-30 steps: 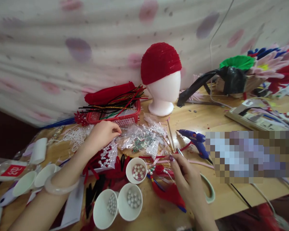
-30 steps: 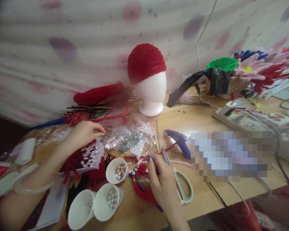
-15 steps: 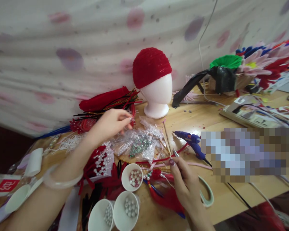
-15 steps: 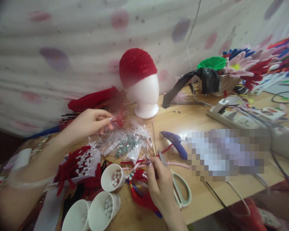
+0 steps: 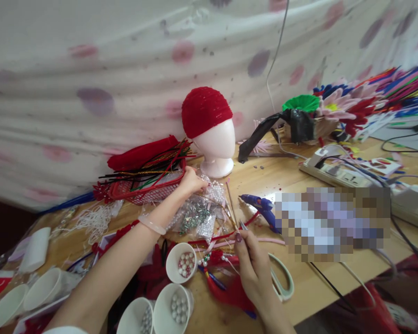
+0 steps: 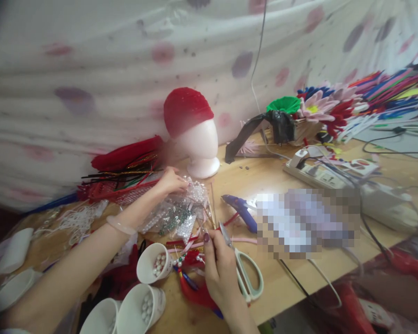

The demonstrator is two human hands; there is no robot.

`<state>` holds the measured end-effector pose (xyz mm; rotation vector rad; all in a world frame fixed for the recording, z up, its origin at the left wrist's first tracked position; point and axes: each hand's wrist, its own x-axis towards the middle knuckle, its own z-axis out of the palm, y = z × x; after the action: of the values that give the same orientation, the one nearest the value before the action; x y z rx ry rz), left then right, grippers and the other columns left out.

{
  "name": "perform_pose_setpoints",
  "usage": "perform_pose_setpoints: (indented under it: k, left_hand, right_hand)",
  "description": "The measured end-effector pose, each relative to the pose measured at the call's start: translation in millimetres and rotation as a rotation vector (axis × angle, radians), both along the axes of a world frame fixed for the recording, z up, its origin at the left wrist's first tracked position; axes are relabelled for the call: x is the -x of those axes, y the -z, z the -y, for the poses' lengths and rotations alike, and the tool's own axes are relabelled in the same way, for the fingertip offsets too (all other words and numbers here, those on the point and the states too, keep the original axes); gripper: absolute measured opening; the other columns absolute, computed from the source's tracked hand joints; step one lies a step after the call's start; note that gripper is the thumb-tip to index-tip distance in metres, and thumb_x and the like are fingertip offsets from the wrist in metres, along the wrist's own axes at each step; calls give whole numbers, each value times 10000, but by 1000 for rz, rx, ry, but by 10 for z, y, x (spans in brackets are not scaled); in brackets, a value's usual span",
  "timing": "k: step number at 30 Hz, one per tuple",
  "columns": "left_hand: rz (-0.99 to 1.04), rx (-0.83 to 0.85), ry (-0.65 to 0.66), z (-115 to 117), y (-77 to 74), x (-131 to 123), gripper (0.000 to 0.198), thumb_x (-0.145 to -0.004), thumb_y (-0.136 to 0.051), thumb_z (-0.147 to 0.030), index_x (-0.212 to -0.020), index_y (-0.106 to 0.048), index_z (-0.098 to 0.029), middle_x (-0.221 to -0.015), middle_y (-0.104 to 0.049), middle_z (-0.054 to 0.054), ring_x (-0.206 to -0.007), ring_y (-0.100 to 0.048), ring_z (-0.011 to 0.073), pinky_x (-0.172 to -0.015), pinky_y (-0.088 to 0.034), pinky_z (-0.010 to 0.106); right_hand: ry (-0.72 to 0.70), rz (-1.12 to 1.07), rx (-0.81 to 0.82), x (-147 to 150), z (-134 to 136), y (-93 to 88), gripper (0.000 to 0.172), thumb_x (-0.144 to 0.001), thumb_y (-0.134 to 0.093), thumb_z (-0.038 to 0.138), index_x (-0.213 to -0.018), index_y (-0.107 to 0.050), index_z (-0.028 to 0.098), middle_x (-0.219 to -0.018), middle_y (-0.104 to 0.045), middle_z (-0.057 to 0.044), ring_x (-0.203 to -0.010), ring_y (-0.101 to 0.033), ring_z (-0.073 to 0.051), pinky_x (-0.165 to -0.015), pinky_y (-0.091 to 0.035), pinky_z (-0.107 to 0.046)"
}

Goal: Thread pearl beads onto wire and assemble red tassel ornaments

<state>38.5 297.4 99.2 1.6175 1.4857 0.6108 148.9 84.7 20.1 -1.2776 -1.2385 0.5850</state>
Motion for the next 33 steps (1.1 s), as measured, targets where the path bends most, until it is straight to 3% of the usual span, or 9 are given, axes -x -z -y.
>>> perform_pose_setpoints:
  k: [6, 8, 11, 14, 18, 21, 25, 30, 33]
  left_hand:
    - [168, -102, -2, 313, -347, 119, 806, -755, -733, -28, -1408, -290, -198, -761, -657, -50, -625, -658, 137, -638, -567, 272]
    - [226, -172, 28, 524, -401, 152, 781, -736, -734, -51, -1352, -292, -236, -705, -624, -85, -577, -641, 134, -608, -542, 259]
    - [280, -285, 68, 900, -387, 188, 651, -734, -743, -84, -1236, -364, -253, -720, -597, -86, -633, -647, 137, -666, -525, 267]
    - [292, -462, 82, 1271, -294, 233, 590, -767, -728, -105, -1235, -398, -246, -809, -580, -57, -757, -654, 146, -785, -513, 292]
    - [257, -482, 108, 1595, -180, 353, 635, -822, -668, -146, -1385, -391, -245, -887, -587, -15, -819, -642, 176, -783, -522, 304]
    - [207, -403, 116, 1615, -175, 508, 516, -830, -666, -249, -1327, -527, -226, -1072, -643, 70, -904, -663, 215, -768, -550, 325]
    - [172, -394, 98, 1441, -277, 767, 240, -884, -529, -290, -977, -726, -188, -1198, -688, 126, -1191, -607, 282, -1009, -486, 412]
    - [146, -218, 317, 1375, -465, 974, 246, -657, -634, -129, -784, -822, -223, -881, -807, 48, -897, -727, 257, -846, -563, 361]
    - [141, -154, 446, 1451, -470, 1000, 318, -616, -638, -87, -785, -845, -259, -887, -820, 41, -861, -736, 246, -815, -564, 344]
  right_hand:
    - [-10, -225, 25, -79, -44, -67, 301, -998, -535, 436, -814, -628, 217, -812, -661, -34, -731, -587, -187, -687, -471, -279]
    - [-77, -297, 53, -107, -58, -108, 301, -952, -606, 493, -861, -693, 220, -986, -712, -82, -770, -596, -198, -736, -494, -317]
    - [-179, -489, 157, -79, -52, -145, 355, -877, -687, 571, -889, -732, 219, -854, -701, -69, -526, -433, -129, -507, -396, -264]
    - [-249, -679, 230, 17, -31, -153, 481, -789, -746, 647, -945, -724, 192, -515, -414, 76, -430, -179, -74, -409, -165, -213]
    - [-281, -723, 220, 122, -3, -147, 512, -741, -755, 688, -857, -644, 201, -511, -182, 132, -453, -114, -76, -414, -132, -211]
    - [-293, -706, 214, 132, 24, -110, 513, -730, -756, 696, -806, -601, 213, -513, -185, 129, -461, -106, -79, -420, -129, -220]
    - [-334, -624, 228, 75, 94, -30, 512, -749, -752, 691, -785, -613, 200, -509, -230, 115, -466, -126, -78, -441, -124, -230]
    - [-417, -493, 250, -49, 210, -9, 493, -793, -740, 664, -764, -651, 180, -534, -372, 69, -481, -217, -84, -468, -173, -238]
    - [-468, -414, 263, -125, 273, -39, 433, -845, -732, 592, -753, -690, 171, -578, -430, 42, -498, -263, -90, -468, -187, -237]
